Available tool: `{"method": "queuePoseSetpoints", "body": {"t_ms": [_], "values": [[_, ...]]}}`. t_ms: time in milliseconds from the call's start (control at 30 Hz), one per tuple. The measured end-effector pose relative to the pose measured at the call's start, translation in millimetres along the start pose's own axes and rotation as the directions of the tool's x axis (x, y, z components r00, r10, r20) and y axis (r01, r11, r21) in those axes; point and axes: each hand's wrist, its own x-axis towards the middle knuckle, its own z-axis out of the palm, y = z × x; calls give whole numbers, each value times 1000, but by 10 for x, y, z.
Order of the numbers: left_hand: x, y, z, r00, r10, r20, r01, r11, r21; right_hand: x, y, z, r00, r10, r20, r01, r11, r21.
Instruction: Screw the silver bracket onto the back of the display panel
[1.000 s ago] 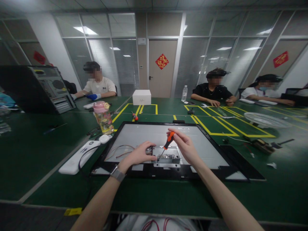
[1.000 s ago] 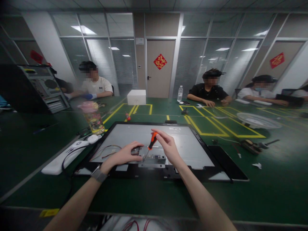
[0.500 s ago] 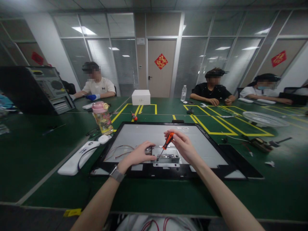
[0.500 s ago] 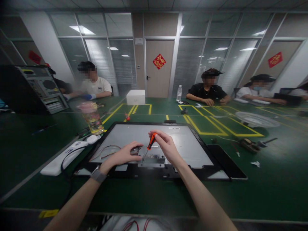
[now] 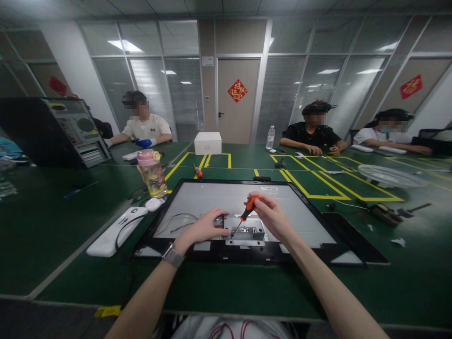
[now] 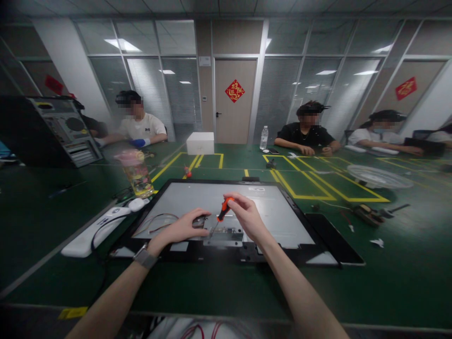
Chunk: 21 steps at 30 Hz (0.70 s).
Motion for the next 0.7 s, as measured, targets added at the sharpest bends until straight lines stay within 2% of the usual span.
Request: {"method": "queuePoseSetpoints", "body": {"t_ms": [233,533,700], "values": [[-14,22,-11,1000,-5,13,5,1000,-15,14,-16,-36,998,15,61,-16,1000,8],[-18,13,-3,1000,2,-3,-2,1000,-16,29,43,-78,1000,-14,-3,13,998,-67],[-18,4,-6,1000,-2,8,2,1000,-30,21,-13,-53,998,-12,65,14,999,-30]]}}
